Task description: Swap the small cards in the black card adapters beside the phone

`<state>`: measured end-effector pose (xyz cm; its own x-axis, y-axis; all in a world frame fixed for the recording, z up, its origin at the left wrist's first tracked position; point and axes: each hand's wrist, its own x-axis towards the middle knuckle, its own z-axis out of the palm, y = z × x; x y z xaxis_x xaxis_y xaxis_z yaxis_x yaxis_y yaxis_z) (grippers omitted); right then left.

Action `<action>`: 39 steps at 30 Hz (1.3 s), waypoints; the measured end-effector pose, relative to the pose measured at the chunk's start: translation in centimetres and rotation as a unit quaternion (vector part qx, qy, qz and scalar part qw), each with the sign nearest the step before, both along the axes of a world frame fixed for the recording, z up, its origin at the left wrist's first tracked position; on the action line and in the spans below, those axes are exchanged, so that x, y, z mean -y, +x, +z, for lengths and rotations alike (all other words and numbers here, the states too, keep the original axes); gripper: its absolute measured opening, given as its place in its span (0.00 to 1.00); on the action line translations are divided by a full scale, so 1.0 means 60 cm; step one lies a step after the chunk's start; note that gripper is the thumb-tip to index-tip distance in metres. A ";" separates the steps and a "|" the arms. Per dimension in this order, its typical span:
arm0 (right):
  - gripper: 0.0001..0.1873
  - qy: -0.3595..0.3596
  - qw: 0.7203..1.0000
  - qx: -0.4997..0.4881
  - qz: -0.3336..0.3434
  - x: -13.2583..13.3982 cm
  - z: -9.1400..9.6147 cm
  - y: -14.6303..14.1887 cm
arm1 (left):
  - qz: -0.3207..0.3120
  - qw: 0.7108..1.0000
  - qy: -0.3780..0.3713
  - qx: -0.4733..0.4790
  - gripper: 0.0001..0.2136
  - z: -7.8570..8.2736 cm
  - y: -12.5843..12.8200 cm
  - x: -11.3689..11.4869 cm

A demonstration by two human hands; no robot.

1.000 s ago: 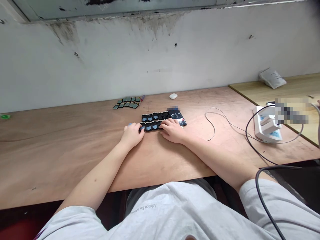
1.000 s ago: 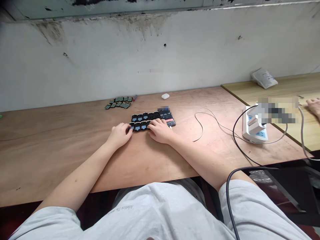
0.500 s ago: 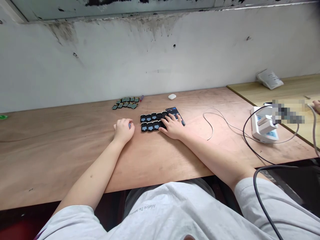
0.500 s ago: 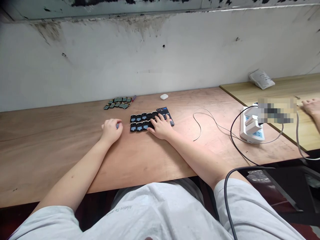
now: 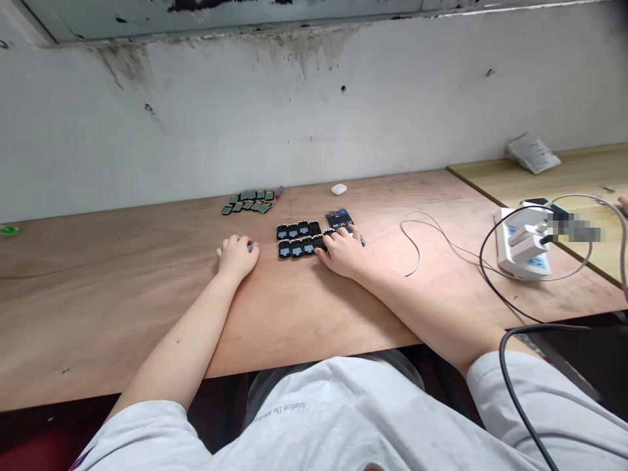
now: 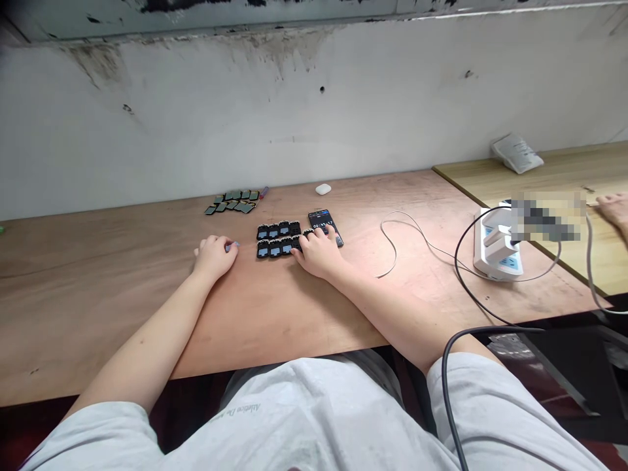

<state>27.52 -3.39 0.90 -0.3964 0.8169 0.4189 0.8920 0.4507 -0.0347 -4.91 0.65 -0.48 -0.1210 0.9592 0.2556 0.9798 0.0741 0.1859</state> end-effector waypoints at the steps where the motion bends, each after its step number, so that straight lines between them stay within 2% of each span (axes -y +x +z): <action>1: 0.23 0.003 1.000 -0.001 0.000 0.000 0.001 -0.001 | -0.004 1.000 0.000 0.001 0.16 0.000 0.002 0.001; 11: 0.23 0.010 1.000 -0.008 0.001 -0.003 0.001 0.002 | -0.022 0.997 0.025 0.068 0.06 0.003 0.007 -0.001; 17: 0.26 -0.003 0.999 -0.031 0.006 0.000 0.008 0.007 | -0.075 0.980 0.134 0.130 0.06 0.012 0.012 0.006; 21: 0.25 -0.020 0.998 -0.031 0.060 -0.002 0.001 0.005 | -0.093 0.971 0.164 0.147 0.05 0.021 0.023 0.019; 24: 0.23 -0.023 0.989 -0.034 0.141 -0.001 -0.004 0.003 | -0.138 0.966 0.170 0.141 0.06 0.025 0.035 0.030; 30: 0.16 -0.084 0.935 -0.040 0.342 0.007 0.000 0.002 | -0.267 0.939 0.163 0.142 0.09 0.026 0.059 0.049; 33: 0.16 -0.096 0.927 -0.030 0.361 0.010 0.001 0.002 | -0.315 0.923 0.162 0.148 0.09 0.026 0.073 0.057; 39: 0.17 -0.079 0.945 -0.003 0.317 0.002 -0.012 0.001 | -0.381 0.904 0.129 0.147 0.09 0.028 0.099 0.071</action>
